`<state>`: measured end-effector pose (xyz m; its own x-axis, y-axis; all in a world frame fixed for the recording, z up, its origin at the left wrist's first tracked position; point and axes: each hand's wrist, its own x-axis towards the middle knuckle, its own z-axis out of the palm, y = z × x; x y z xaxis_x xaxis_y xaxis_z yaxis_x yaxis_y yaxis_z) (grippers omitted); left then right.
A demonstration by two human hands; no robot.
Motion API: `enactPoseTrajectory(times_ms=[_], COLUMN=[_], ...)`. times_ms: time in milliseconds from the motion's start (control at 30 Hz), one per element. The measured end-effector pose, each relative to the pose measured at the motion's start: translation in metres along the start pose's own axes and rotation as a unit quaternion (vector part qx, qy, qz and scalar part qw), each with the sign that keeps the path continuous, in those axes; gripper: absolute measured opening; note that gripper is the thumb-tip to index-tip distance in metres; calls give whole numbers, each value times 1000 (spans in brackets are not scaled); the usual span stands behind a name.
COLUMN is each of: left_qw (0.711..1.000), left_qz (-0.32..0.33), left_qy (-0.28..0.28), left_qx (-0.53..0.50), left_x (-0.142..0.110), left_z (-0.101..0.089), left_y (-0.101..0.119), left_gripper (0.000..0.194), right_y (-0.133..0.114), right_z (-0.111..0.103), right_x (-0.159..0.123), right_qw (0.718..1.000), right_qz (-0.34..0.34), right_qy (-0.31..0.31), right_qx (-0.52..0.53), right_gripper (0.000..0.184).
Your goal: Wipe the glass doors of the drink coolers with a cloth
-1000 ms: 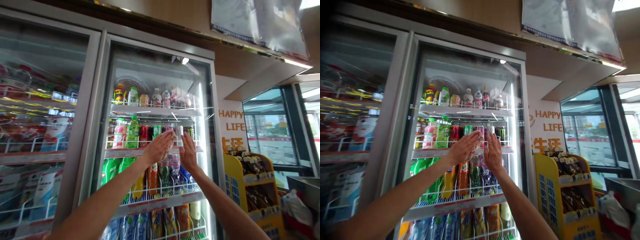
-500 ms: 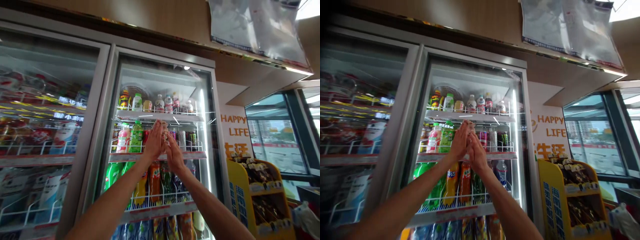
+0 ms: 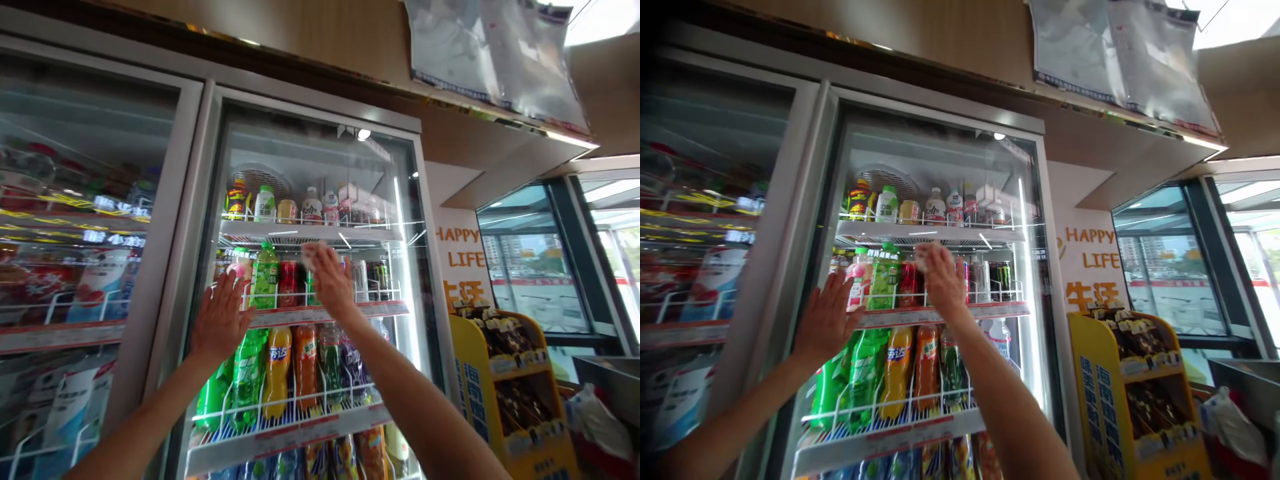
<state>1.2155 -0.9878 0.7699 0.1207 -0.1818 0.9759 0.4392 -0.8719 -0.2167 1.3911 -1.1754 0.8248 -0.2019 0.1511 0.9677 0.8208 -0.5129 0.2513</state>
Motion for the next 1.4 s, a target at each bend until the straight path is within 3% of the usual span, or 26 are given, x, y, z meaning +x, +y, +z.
enactPoseTrajectory(times_ms=[100,167,200,267,400,467,500,567,600,700,767,833,867,933,1000,1067,1100,1167,1233,1300,1333,1400], left_qw=[1000,1000,1000,1000,999,999,999,999,999,999,999,999,999,999,999,999,999,999,999,999,998,998], left_qz=[-5,-13,-16,-18,-12,-2,5,22,28,26,18,14,12,9,9,12,14,15,16,13,11,6], left_qy=[6,3,1,-2,1,11,14,11,8,-4,-9,-16,-20,-25,-25,-21,-20,-21,-26,-31,-35,-38], left_qx=[-6,-11,-14,-21,-33,-32,-32,-33,-33,-31,-29,-28,-28,-28,-28,-30,-32,-37,-41,-42,-42,-48], left_x=[0,-1,0,0,1,-4,-8,-19,-25,-39,-42,-42,-41,-40,-39,-40,-40,-41,-41,-41,-41,-40], left_z=[0,-1,-1,-2,-2,-2,-3,-4,-6,-9,-10,-10,-10,-9,-9,-9,-10,-10,-10,-10,-10,-11], left_y=[3,4,4,5,4,3,3,3,4,6,7,8,8,7,7,6,5,5,5,5,6,6], left_gripper=[68,68,68,68,68,68,68,69,69,72,72,71,71,71,72,72,72,72,72,71,71,70], right_y=[97,131,130,96,-37,-79,-86,-71,-51,21,49,42,25,-25,-71,-89,-83,-48,-2,25,25,0], right_z=[-25,-34,-33,-24,5,12,11,4,-2,-17,-18,-13,-8,0,5,3,0,-7,-13,-14,-12,-6], right_x=[-35,-48,-50,-47,-35,-41,-48,-66,-76,-94,-92,-83,-79,-77,-84,-99,-107,-120,-122,-113,-106,-97], right_qw=[983,946,933,941,996,999,996,993,996,992,959,938,945,977,998,995,992,996,992,955,940,949], right_qz=[173,305,340,321,82,-31,-73,-98,-75,115,265,325,310,210,62,-66,-95,-50,113,281,324,302], right_qy=[36,80,95,95,11,-26,-43,-59,-55,14,81,107,96,37,-29,-74,-84,-76,-19,52,72,65], right_qx=[-53,-71,-72,-54,23,28,23,3,-11,-53,-63,-54,-44,-15,14,29,24,-7,-50,-78,-81,-62], right_gripper=[48,51,53,55,65,64,62,55,53,48,49,51,52,54,58,60,59,54,51,50,51,53])
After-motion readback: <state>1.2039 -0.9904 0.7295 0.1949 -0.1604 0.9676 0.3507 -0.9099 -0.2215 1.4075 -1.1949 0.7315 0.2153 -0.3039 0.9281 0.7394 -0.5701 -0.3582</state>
